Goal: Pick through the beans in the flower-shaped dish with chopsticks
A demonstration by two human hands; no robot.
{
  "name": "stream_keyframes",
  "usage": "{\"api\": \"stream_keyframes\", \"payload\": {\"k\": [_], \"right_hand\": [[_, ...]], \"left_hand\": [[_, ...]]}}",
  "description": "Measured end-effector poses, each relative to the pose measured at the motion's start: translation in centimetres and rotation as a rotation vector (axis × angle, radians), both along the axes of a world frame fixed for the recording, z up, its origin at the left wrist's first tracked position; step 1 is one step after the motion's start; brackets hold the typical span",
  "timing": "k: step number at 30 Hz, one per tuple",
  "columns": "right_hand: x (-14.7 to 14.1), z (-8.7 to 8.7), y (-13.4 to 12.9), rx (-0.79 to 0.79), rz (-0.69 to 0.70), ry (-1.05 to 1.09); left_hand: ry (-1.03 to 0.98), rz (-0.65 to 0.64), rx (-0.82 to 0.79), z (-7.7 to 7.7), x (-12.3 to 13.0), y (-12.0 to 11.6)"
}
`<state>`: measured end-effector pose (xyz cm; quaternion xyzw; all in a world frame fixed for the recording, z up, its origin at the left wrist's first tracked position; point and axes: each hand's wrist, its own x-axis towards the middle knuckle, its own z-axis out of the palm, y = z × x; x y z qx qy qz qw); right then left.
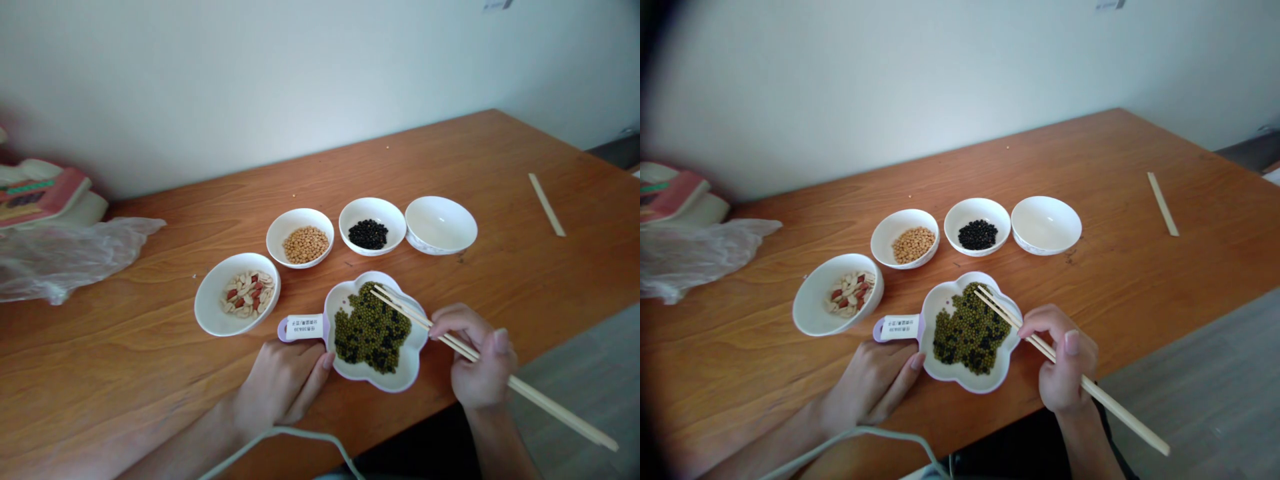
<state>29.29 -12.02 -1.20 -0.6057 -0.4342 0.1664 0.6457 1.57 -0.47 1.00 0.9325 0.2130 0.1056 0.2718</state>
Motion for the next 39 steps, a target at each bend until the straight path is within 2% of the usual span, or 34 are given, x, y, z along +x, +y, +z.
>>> {"api": "stream_keyframes", "payload": {"k": [6, 18, 23, 28, 30, 32, 34, 36, 39], "right_hand": [[0.2, -0.4, -0.3, -0.058, 0.015, 0.016], [-0.6, 0.1, -0.3, 0.048, -0.068, 0.099], [0.4, 0.8, 0.3, 0.25, -0.07, 0.085], [1.6, 3.2, 3.5, 0.423, -0.151, 0.015], [1.5, 3.9, 5.3, 0.398, -0.248, -0.007], [1.3, 4.0, 6.7, 0.249, -0.236, -0.012], [1.2, 3.7, 7.3, 0.182, -0.203, -0.001], [1.3, 3.0, 7.1, 0.198, -0.2, 0.008], [1.2, 2.0, 5.4, 0.257, -0.213, 0.02]], "left_hand": [[-0.018, -0.007, 0.004, 0.0, -0.1, 0.0], [-0.003, -0.012, 0.025, -0.2, -0.1, 0.0], [0.006, -0.013, 0.012, 0.1, -0.1, 0.0], [0.026, 0.003, -0.02, 0.1, 0.0, 0.0], [0.013, 0.005, -0.014, 0.1, 0.0, 0.0], [0.004, -0.005, 0.001, 0.0, 0.1, 0.0], [0.008, -0.015, 0.021, -0.1, 0.1, 0.0], [0.029, -0.02, 0.033, -0.1, 0.1, -0.1], [0.049, -0.023, 0.026, -0.1, 0.1, -0.1]]}}
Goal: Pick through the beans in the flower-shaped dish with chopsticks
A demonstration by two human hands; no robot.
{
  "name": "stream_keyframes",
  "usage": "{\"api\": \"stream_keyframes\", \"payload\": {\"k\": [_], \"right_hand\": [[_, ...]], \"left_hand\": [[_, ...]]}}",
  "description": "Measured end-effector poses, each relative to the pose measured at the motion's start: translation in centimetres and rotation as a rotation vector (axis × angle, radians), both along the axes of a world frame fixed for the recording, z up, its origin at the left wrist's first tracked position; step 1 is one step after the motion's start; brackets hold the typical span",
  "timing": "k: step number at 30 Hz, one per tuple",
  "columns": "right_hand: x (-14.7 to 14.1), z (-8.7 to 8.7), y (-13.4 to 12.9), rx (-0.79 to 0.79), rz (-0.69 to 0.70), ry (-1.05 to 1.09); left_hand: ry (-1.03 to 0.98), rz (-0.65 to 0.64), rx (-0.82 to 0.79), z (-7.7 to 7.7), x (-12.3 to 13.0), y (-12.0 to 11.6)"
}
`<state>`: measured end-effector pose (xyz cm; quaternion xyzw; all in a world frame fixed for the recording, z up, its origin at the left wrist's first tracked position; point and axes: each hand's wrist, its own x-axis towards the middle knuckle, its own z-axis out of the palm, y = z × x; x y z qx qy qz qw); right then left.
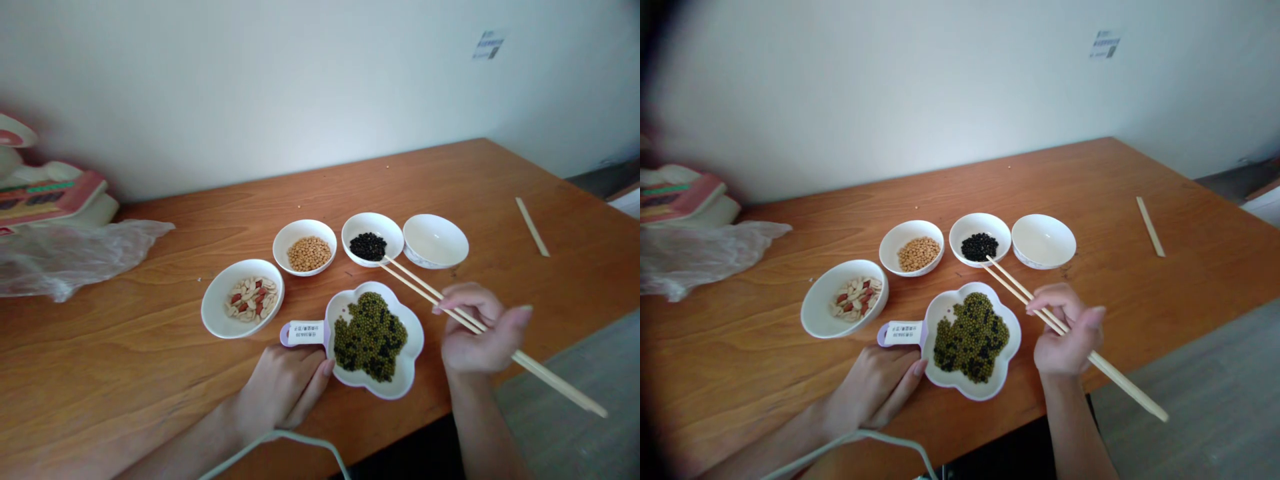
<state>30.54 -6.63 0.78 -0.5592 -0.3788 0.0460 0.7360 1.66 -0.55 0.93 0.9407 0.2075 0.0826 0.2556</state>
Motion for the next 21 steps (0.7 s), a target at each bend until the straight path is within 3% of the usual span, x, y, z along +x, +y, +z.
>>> {"api": "stream_keyframes", "payload": {"k": [6, 11, 21], "right_hand": [[-1.0, -1.3, -4.3, 0.124, 0.164, 0.068], [-1.7, -1.4, -5.4, -0.029, 0.348, 0.109], [-1.9, -1.4, -5.5, -0.161, 0.321, 0.11]], "left_hand": [[-0.017, -0.003, -0.003, 0.2, 0.0, 0.1], [-0.014, -0.001, -0.007, 0.1, -0.1, 0.1], [-0.032, -0.005, -0.034, 0.2, 0.0, 0.1]]}}
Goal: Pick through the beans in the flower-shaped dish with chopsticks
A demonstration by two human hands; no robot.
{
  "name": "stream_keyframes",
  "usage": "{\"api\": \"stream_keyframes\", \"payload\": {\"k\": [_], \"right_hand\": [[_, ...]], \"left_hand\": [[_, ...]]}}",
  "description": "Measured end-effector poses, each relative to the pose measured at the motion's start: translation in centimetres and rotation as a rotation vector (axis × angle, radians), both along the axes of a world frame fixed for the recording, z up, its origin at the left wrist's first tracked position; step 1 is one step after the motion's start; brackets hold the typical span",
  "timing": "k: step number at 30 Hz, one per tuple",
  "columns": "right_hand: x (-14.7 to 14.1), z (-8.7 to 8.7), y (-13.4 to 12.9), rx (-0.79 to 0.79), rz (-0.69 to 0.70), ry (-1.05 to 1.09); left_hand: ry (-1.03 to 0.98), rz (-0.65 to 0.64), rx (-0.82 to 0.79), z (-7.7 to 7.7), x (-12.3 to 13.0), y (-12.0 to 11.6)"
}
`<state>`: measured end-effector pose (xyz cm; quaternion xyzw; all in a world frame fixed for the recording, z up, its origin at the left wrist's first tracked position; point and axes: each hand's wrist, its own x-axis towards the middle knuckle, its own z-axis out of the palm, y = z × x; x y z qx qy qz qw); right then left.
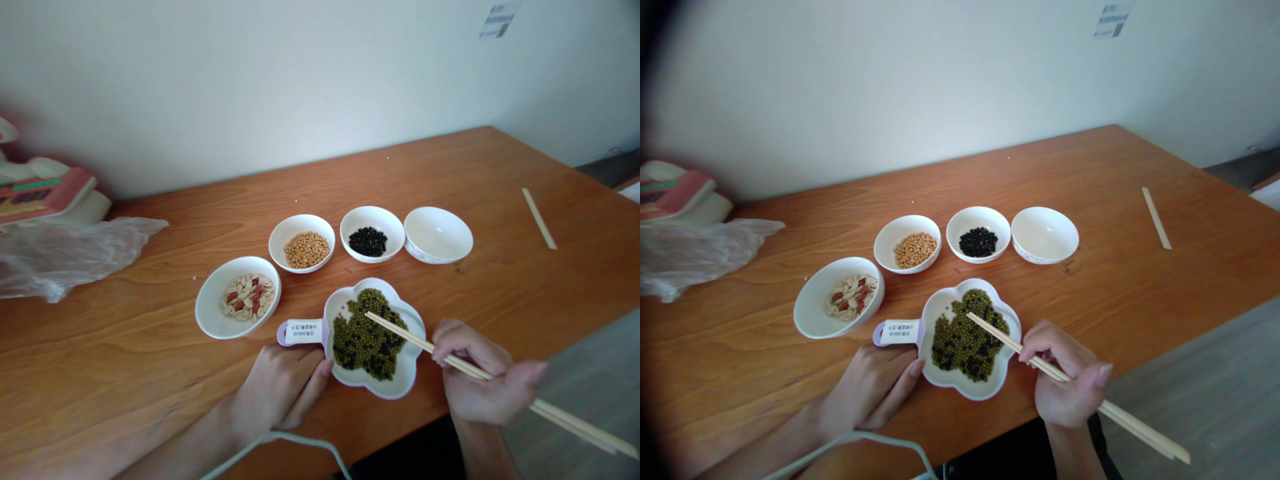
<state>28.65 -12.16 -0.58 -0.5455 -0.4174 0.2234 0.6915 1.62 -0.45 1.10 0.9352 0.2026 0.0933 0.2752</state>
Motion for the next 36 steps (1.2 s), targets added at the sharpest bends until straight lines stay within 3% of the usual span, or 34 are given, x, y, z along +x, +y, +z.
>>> {"api": "stream_keyframes", "payload": {"k": [10, 19, 29, 36], "right_hand": [[-0.2, 0.5, 0.1, -0.134, -0.026, -0.021], [-0.5, -0.6, -1.7, -0.139, 0.014, -0.12], [-0.1, 1.1, -2.6, -0.156, 0.051, -0.42], [-0.5, 1.4, -2.2, -0.12, 0.03, -0.448]], "left_hand": [[-0.004, 0.002, -0.005, -0.1, 0.0, -0.1], [-0.011, -0.002, -0.002, -0.2, -0.1, 0.0], [-0.012, 0.01, 0.026, -0.4, -0.1, -0.1], [0.0, 0.006, 0.036, -0.4, -0.1, 0.0]]}}
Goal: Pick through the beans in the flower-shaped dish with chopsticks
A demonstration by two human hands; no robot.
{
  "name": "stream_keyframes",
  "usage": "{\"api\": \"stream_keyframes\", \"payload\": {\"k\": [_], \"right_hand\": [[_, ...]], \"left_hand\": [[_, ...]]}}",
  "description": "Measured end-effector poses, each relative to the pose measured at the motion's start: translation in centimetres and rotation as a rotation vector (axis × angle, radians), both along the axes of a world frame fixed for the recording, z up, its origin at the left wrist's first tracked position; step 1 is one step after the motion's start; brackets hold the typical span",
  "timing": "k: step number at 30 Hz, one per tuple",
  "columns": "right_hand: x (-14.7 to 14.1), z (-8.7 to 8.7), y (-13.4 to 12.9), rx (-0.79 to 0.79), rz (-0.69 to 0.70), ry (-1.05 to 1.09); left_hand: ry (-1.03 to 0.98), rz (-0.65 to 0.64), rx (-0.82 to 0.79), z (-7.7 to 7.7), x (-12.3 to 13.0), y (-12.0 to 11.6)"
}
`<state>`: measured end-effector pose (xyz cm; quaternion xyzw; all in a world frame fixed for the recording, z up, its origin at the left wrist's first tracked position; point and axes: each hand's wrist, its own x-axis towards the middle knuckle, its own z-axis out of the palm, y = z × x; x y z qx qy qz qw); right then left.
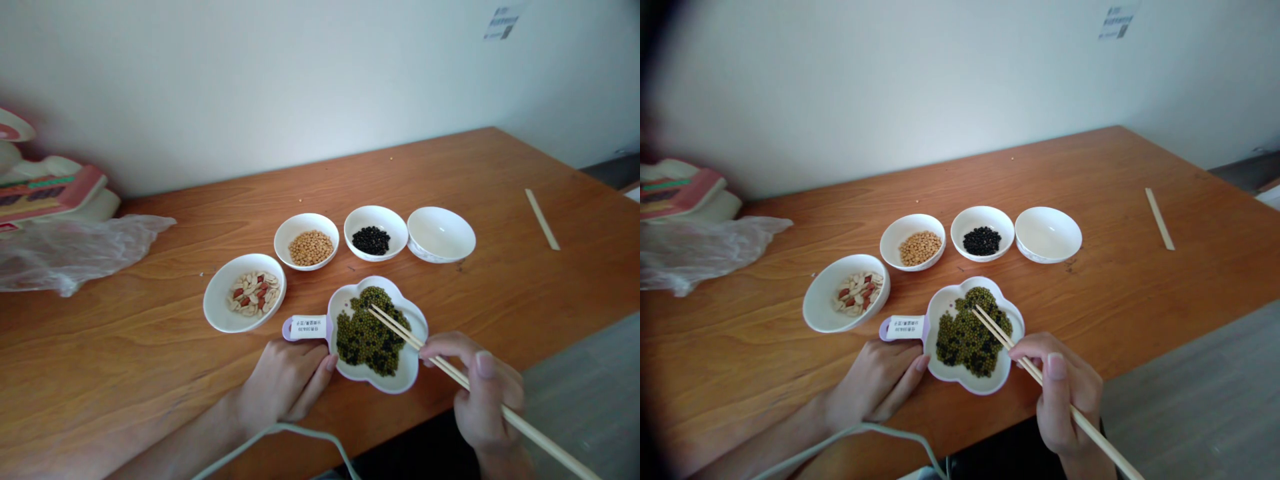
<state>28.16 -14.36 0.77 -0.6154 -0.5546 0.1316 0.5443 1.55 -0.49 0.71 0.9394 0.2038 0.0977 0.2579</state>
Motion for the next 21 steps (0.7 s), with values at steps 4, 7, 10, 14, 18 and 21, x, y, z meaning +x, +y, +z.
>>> {"api": "stream_keyframes", "payload": {"k": [4, 7, 10, 14, 18, 21], "right_hand": [[-0.2, 0.3, 0.3, -0.031, 0.008, -0.018], [-0.3, 0.3, 0.4, -0.032, 0.009, -0.014], [-0.4, 0.1, 0.5, -0.028, -0.006, 0.01], [-0.6, -0.2, 0.4, 0.001, -0.053, 0.052], [-0.7, -0.8, 0.4, 0.05, -0.106, 0.079], [-0.8, -1.2, 0.2, 0.117, -0.152, 0.117]], "left_hand": [[-0.012, 0.0, -0.006, -0.1, 0.0, 0.0], [-0.011, 0.0, -0.005, -0.1, 0.0, 0.0], [0.003, 0.002, -0.002, -0.1, 0.0, 0.0], [0.018, -0.002, 0.001, -0.1, -0.1, 0.0], [0.018, -0.005, 0.007, -0.1, -0.1, 0.0], [0.02, -0.003, 0.008, -0.1, -0.1, 0.0]]}}
